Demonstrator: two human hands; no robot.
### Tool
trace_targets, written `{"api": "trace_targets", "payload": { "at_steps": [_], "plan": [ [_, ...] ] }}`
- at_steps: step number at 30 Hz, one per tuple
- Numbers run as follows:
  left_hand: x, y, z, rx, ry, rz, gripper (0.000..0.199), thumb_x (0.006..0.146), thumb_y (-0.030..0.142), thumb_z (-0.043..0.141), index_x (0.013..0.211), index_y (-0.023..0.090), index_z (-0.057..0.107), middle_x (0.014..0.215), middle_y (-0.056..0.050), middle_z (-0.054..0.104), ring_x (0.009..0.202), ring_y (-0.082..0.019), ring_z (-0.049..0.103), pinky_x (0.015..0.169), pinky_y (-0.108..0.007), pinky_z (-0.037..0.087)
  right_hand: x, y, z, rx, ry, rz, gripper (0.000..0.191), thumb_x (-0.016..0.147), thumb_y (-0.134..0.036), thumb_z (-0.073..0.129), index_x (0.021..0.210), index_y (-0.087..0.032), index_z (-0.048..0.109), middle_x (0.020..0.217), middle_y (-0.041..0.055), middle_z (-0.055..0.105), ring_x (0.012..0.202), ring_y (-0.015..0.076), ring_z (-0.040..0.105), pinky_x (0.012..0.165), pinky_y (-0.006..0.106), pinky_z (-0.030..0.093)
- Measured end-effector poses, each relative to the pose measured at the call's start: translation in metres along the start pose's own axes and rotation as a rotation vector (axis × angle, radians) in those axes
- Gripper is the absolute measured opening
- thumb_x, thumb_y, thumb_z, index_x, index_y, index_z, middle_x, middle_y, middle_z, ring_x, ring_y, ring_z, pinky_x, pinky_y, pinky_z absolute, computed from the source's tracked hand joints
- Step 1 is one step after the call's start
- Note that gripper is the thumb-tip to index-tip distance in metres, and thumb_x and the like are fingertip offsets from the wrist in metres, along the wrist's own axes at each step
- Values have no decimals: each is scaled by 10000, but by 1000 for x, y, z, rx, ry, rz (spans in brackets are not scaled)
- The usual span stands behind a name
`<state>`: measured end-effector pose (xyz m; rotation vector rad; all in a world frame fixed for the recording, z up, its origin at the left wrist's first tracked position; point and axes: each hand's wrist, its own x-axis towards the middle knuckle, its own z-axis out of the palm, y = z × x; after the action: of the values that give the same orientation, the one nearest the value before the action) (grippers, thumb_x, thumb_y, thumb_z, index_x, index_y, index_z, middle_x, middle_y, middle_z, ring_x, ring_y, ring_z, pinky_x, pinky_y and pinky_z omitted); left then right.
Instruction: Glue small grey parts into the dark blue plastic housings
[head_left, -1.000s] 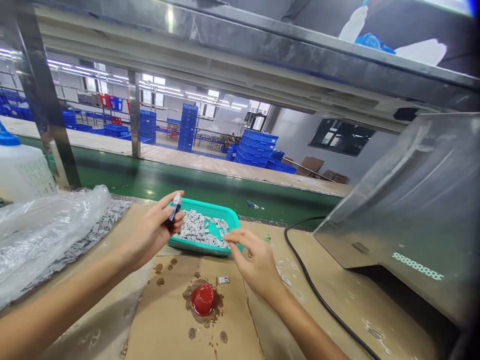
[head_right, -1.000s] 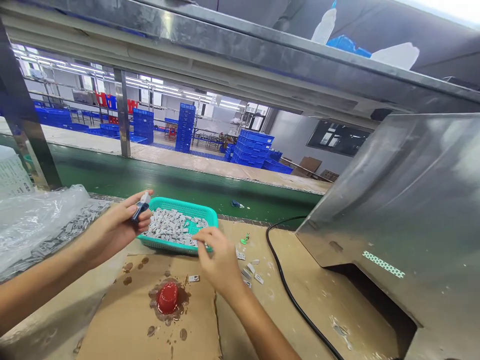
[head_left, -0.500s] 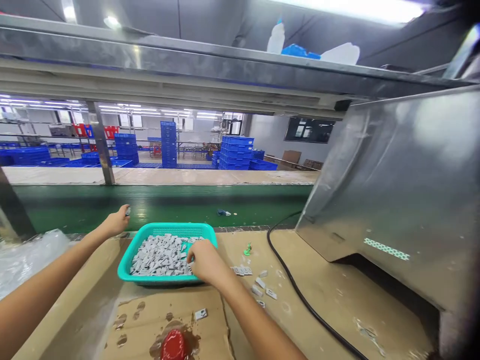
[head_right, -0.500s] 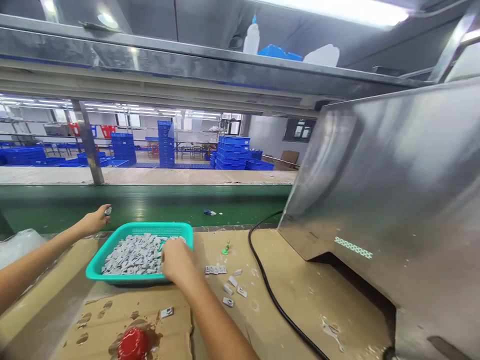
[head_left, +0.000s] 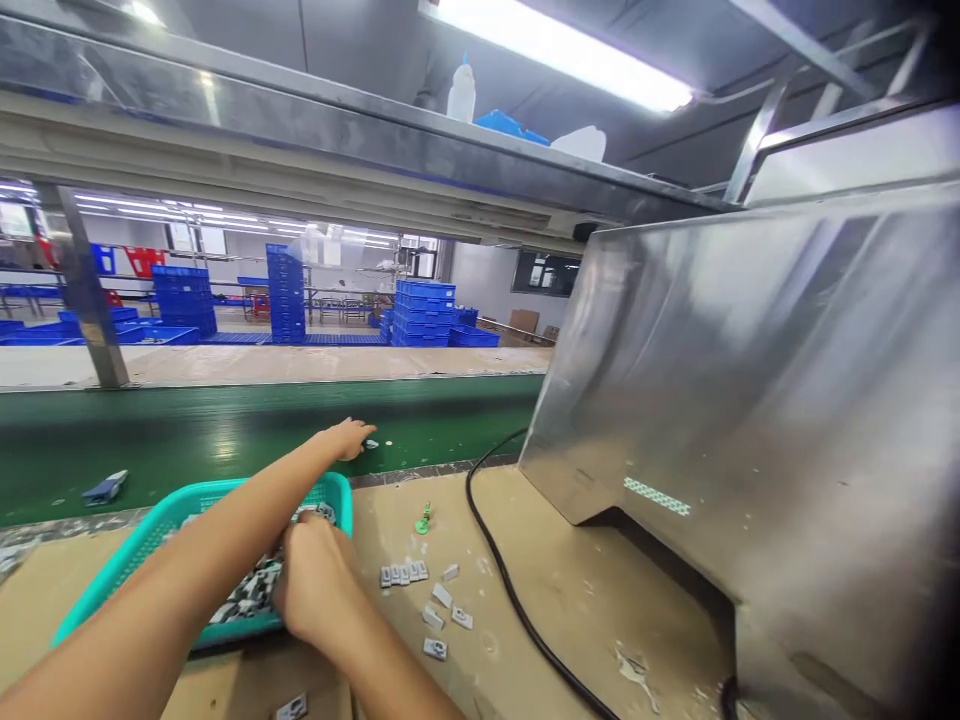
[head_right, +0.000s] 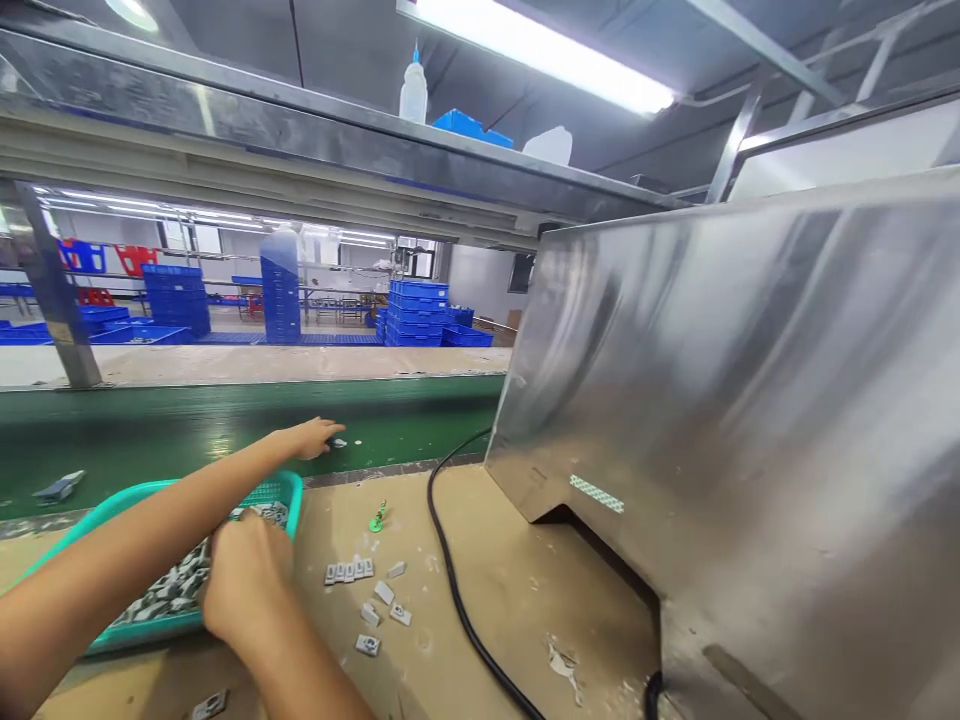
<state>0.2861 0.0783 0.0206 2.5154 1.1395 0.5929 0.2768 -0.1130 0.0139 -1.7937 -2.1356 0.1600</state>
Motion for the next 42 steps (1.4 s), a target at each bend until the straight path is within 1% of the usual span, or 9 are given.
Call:
{"api": "trace_targets", "payload": {
  "at_steps": [3,8,13,16,19,27,35,39,42],
  "plan": [
    [2,3,-1,-113,-99,-88,267,810,282,494,1032,135,518,1013,-60,554,868,-177,556,728,-359,476,1,0,1,9,13,15,198,584,-145,596,771,-165,656,780,102,636,666,244,608,510,263,450],
    [-29,-14,-47,-338,-45,-228,226,820,289,475,967,128,534,918,-45,573,757,-137,564,654,-307,483,6,3,5,84,109,7,362,588,-51,546,908,-207,613,844,58,641,759,207,593,595,248,428],
    [-138,-14,-87,-547,169,-286,123,814,238,422,860,144,487,640,27,517,547,-89,509,526,-225,435,9,4,7,202,246,-87,363,613,33,464,900,-176,541,593,-11,583,602,150,554,523,200,371],
    [-209,-1,-88,-623,184,-243,134,732,297,516,741,173,467,631,41,503,547,-92,495,524,-217,418,5,-13,1,262,322,-210,273,665,14,430,849,-170,510,569,-21,559,566,137,527,521,201,356],
    [-249,13,-87,-837,182,-167,220,681,350,561,655,181,423,624,48,470,557,-91,470,532,-219,407,-8,-38,-8,276,355,-333,206,694,-12,420,777,-178,510,658,4,583,645,151,537,579,224,360],
    [-265,27,-104,-1156,98,-164,328,569,169,688,677,187,379,591,70,537,602,-83,511,594,-214,371,-46,-58,-40,391,367,-362,118,765,-91,487,769,-179,566,752,2,596,721,121,554,633,215,437],
    [-271,32,-94,-1286,-154,-203,358,543,125,708,702,191,393,657,62,550,615,-68,505,633,-212,391,-76,-54,-48,310,426,-539,162,771,-49,484,742,-162,596,812,41,596,759,117,559,670,226,448],
    [-273,34,-85,-1159,-203,-207,379,514,170,728,773,195,453,791,45,532,710,-95,506,648,-219,396,-80,-42,-36,389,341,-436,146,740,-61,505,665,-173,562,746,19,576,702,118,548,642,229,439],
    [-274,28,-84,-1117,-246,-284,302,606,270,665,815,199,460,741,29,557,712,-125,542,691,-267,417,-86,-31,-23,469,254,-299,143,725,-72,509,634,-178,543,720,16,574,684,131,550,622,237,439]
  ]
}}
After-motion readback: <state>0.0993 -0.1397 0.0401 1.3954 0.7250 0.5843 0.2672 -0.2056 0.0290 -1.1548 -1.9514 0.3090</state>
